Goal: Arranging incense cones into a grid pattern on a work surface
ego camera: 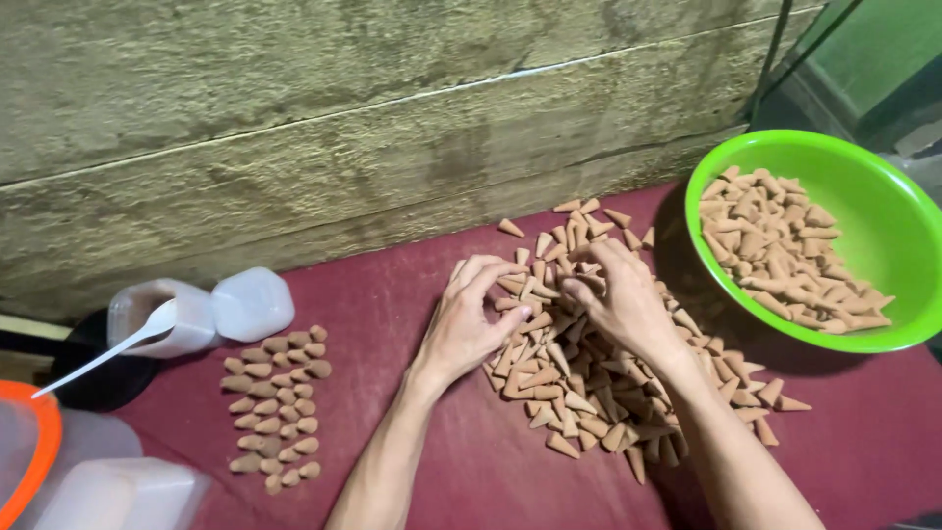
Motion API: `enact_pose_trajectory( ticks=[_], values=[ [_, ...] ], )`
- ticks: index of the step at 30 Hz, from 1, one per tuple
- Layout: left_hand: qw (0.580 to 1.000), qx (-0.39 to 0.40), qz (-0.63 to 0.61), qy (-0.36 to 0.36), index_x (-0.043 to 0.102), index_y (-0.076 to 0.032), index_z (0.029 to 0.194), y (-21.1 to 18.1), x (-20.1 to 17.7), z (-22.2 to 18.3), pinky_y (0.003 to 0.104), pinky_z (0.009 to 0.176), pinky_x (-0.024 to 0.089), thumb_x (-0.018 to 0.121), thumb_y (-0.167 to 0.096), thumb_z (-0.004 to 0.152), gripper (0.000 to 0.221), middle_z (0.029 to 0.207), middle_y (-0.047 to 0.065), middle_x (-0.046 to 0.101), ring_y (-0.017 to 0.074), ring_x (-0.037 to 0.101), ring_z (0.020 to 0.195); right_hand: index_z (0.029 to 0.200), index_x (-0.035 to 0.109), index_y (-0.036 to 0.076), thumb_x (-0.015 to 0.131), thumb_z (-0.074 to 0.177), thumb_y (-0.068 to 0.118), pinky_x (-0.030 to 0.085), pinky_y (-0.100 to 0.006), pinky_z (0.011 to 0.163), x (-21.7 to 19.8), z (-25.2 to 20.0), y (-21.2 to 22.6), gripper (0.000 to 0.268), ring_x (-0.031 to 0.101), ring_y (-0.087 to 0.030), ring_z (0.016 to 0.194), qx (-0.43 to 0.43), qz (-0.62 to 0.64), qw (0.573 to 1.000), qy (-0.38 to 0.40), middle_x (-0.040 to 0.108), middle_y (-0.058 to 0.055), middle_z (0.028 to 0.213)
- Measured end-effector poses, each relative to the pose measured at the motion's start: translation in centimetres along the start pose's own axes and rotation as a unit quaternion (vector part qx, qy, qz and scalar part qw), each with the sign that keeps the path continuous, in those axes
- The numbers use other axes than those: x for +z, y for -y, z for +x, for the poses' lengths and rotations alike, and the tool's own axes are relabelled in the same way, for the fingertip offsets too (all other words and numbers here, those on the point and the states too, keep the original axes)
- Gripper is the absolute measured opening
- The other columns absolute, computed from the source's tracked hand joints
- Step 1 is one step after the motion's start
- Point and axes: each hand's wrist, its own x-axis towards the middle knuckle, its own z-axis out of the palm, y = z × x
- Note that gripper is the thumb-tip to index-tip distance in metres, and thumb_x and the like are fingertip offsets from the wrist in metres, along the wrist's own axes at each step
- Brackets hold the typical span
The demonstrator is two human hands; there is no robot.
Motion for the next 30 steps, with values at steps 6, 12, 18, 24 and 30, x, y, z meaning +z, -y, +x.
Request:
enact_pose_trajectory(
  ticks=[6,12,18,24,30],
  values=[
    [0.997,-0.023,-0.035,0.062,0.067,-0.012,0.123,4.0,7.2,6.3,0.047,0.101,0.05,0.081,-0.02,0.074,0.052,0.12,0.013,0.064,0.0375,0.062,0.116,0.121,0.068,0.01,0.062,0.099,0.019,0.055,-0.056,0.091,-1.8,3.3,-4.2,0.024,0.065,-0.048,0.113,0.032,-0.027,0.999,-0.01,0.063,-0.019,0.12],
    [0.988,-0.08,0.011,0.128,0.06,-0.005,0.135,4.2,8.9,11.0,0.053,0.108,0.042,0.084,-0.035,0.072,0.074,0.132,0.018,0.058,0.04,0.053,0.127,0.118,0.066,0.01,0.057,0.099,0.01,0.054,-0.058,0.091,0.5,7.8,-10.4,0.021,0.064,-0.049,0.112,0.034,-0.05,0.998,-0.007,0.062,-0.02,0.118],
    [0.974,-0.124,0.075,0.176,0.056,-0.007,0.141,6.9,10.9,11.8,0.048,0.105,0.04,0.078,-0.053,0.073,0.085,0.138,0.007,0.051,0.0304,0.042,0.132,0.107,0.073,0.011,0.065,0.096,0.023,0.055,-0.055,0.09,2.5,10.4,-11.2,0.018,0.069,-0.044,0.103,0.076,-0.064,0.995,-0.013,0.072,-0.018,0.099],
    [0.973,-0.114,0.097,0.176,0.057,-0.008,0.141,7.7,11.6,11.5,0.045,0.104,0.039,0.076,-0.046,0.075,0.078,0.136,0.005,0.047,0.0289,0.04,0.129,0.108,0.074,0.014,0.069,0.092,0.028,0.053,-0.054,0.093,3.1,10.3,-11.0,0.022,0.066,-0.042,0.105,0.136,-0.026,0.99,-0.039,0.07,-0.018,0.101],
    [0.98,-0.092,0.075,0.161,0.058,-0.007,0.14,7.9,11.3,11.2,0.048,0.106,0.038,0.075,-0.043,0.075,0.076,0.136,0.006,0.048,0.0307,0.041,0.131,0.104,0.077,0.019,0.071,0.093,0.03,0.051,-0.056,0.096,2.3,9.8,-11.9,0.017,0.066,-0.041,0.105,0.128,-0.066,0.99,-0.007,0.069,-0.013,0.098]
  ],
)
